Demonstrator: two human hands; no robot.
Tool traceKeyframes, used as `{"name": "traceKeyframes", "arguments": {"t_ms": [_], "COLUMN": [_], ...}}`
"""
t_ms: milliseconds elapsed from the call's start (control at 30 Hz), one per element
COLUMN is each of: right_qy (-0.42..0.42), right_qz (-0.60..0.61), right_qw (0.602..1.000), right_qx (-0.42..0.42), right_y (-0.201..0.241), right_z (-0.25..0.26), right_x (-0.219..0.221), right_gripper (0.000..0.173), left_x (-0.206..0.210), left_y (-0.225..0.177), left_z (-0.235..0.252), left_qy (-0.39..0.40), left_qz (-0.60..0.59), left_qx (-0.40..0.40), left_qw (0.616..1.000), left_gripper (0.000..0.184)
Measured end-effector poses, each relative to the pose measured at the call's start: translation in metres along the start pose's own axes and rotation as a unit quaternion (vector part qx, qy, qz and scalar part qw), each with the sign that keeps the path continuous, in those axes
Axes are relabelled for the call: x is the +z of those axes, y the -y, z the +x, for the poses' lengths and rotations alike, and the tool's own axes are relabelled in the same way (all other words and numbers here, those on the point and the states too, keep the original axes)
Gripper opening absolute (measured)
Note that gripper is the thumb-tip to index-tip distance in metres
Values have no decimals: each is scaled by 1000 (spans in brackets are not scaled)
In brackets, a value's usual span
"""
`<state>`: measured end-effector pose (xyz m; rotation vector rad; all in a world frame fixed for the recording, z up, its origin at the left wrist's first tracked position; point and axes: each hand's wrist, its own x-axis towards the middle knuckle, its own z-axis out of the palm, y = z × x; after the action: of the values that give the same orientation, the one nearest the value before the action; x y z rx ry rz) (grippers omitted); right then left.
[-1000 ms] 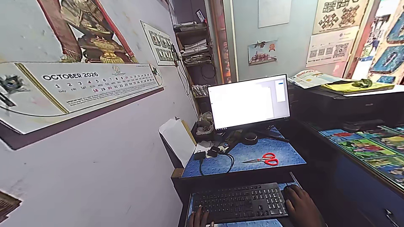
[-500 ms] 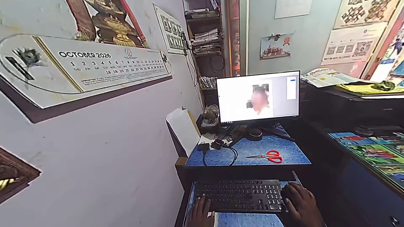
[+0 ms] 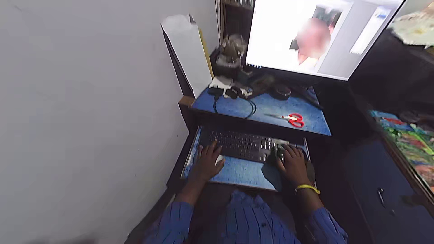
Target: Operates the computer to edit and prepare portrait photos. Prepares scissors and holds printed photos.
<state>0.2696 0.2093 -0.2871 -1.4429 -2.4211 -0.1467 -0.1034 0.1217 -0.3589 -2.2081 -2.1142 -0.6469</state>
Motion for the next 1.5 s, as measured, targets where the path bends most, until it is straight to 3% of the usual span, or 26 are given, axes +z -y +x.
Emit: {"name": "traceKeyframes", "arguments": {"t_ms": [133,233,467,600,667,733,767,900,967,1200,1500], "right_qy": [56,44,-97,-168,-120,12,34,-145,-194,-133,-102], "right_qz": [5,-2,24,35,28,13,17,46,11,-33,-14], "right_qw": [995,995,990,980,990,999,999,988,981,977,964], "right_qx": [-78,-93,-104,-97,-74,-39,-30,-22,10,162,246], "right_y": [35,45,50,52,52,53,53,41,23,-61,-49], "right_z": [14,20,33,30,25,21,21,31,30,-11,-15], "right_x": [9,12,-12,1,21,34,32,-3,-12,31,30], "right_gripper": [41,40,38,35,37,46,49,52,53,56,45], "left_x": [13,14,16,14,14,14,14,12,18,20,18], "left_y": [1,4,5,5,6,6,5,4,6,8,8], "left_z": [3,3,2,3,3,1,1,3,6,7,7], "left_qy": [-35,-36,-48,-37,-35,-38,-45,-81,-114,-94,-96], "left_qz": [8,14,3,12,14,14,12,10,25,17,14], "left_qx": [4,-2,5,-2,-4,-3,1,11,17,-41,-48], "left_qw": [999,999,999,999,999,999,999,997,993,995,994], "left_gripper": [63,63,60,63,62,61,61,61,59,56,55]}}
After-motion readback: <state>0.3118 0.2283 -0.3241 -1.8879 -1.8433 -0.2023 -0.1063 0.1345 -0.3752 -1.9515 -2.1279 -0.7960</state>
